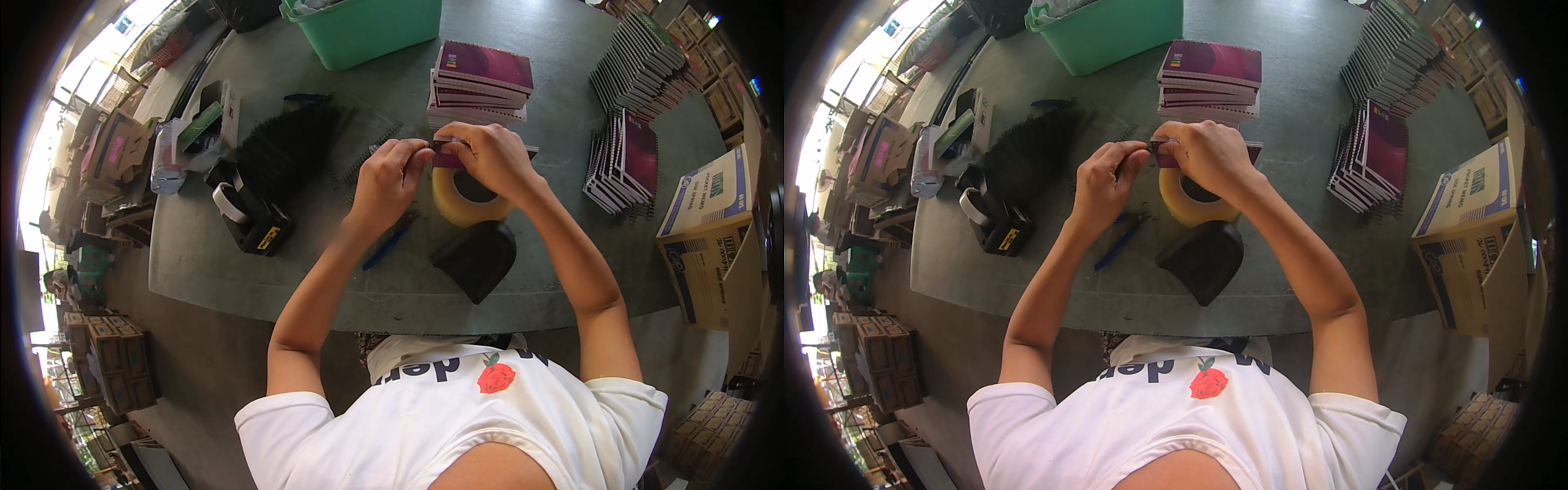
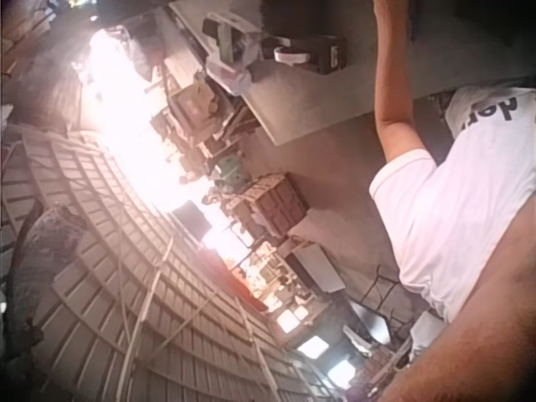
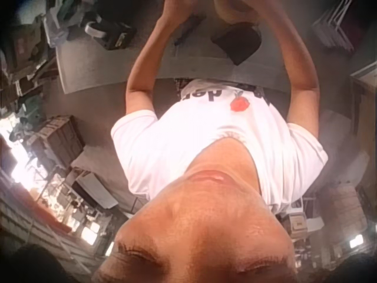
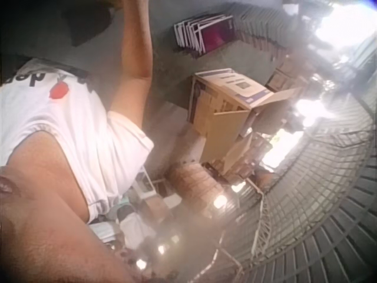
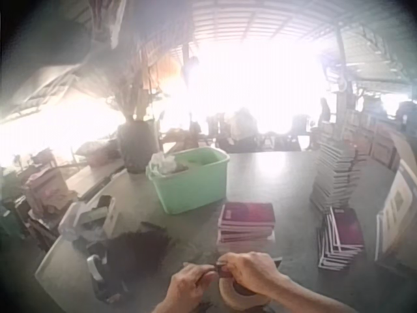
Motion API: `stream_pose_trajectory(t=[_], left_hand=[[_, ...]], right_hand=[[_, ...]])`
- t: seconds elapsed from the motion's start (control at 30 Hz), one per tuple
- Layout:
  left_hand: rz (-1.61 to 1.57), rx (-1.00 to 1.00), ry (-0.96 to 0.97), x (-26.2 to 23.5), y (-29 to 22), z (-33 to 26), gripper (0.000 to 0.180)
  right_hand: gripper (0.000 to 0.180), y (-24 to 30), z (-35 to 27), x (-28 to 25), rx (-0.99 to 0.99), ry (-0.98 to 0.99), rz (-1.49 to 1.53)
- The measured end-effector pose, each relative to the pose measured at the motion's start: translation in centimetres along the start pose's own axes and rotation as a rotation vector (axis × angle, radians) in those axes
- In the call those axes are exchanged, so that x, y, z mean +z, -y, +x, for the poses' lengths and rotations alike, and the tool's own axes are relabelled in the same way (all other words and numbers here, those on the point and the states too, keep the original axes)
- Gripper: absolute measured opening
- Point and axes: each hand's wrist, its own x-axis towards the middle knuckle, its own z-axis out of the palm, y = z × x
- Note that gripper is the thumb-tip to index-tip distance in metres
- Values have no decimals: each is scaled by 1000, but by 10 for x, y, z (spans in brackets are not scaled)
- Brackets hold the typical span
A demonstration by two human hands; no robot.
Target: The person inserts a spiral coil into a notebook, trims the excess coil using pliers, and repeats this process for several notebooks, stacking them on the table.
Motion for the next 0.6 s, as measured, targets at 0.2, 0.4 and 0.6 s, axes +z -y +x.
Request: stream_pose_trajectory(t=[0.2, 0.4, 0.6], left_hand=[[120, -31, -47, 2, -4, 5, 14], [-41, -130, 56, -5, -1, 14, 13], [-163, -318, 273, -11, 10, 20, 14]], right_hand=[[18, -3, -2, 3, -82, -38, 9], [19, -5, -1, 2, -87, 5, 28], [27, -11, -2, 2, -187, -7, -15]])
